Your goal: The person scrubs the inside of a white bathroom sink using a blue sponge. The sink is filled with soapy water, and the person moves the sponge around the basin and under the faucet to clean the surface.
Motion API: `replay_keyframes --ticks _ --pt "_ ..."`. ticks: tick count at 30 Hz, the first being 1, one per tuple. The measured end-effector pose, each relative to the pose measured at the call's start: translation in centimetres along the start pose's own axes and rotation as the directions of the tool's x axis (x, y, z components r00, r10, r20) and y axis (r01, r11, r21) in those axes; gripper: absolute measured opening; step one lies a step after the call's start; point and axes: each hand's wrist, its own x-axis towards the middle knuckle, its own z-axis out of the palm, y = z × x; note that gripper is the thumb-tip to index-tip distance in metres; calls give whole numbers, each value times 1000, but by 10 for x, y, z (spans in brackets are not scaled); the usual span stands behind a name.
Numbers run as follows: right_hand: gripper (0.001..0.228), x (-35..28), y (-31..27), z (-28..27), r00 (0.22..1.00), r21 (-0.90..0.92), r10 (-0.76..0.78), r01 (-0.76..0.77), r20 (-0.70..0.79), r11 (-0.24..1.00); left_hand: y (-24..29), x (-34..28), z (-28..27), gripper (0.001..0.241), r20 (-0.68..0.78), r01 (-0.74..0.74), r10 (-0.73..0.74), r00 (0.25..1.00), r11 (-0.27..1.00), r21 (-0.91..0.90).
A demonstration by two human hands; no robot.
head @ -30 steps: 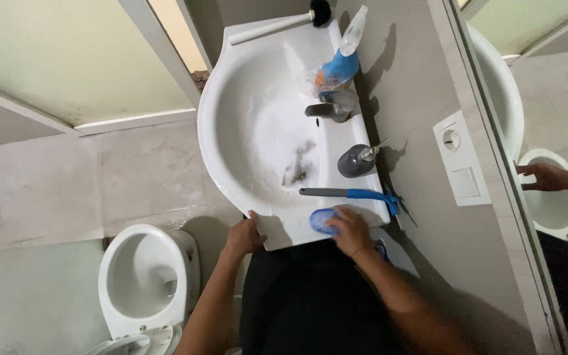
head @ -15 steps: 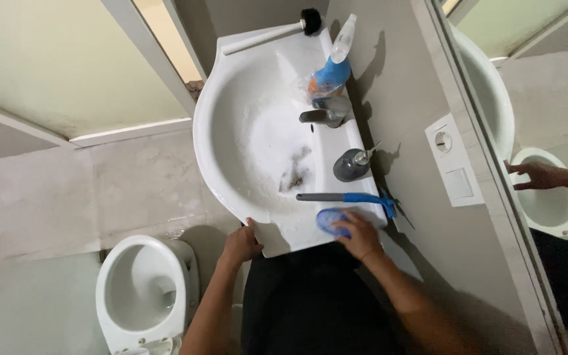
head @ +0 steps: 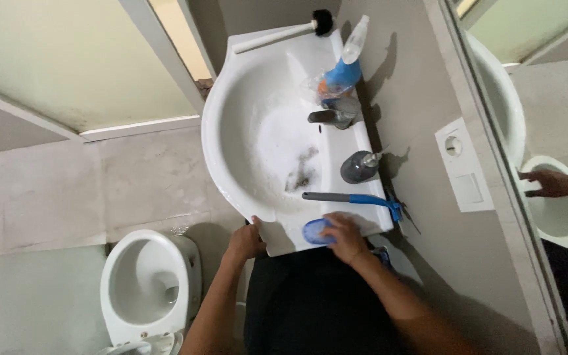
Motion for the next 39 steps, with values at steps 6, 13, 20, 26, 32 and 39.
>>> replay_keyframes --ticks 6,13,20,26,32,39 --pt "40 -18 49 6 951 -133 265 -286 -158 949 2 -9 -11 87 -24 -56 53 998 987 -148" --pt "43 6 -1 19 991 -42 59 -65 -122 997 -10 13 11 94 -14 -41 40 999 994 -102" --pt "45 -19 48 -22 984 -42 131 -138 -124 990 -2 -3 -8 94 4 -59 61 998 976 -209" --pt "42 -4 7 -2 986 21 165 -164 -36 986 8 -7 -21 95 38 -15 26 999 966 -257" --pt "39 20 -36 -28 988 -64 79 -71 134 995 4 3 -7 97 9 13 -11 1000 967 -254" --pt "46 21 -37 1 995 -175 -24 40 95 984 17 -14 -46 87 110 100 -49 993 843 -529"
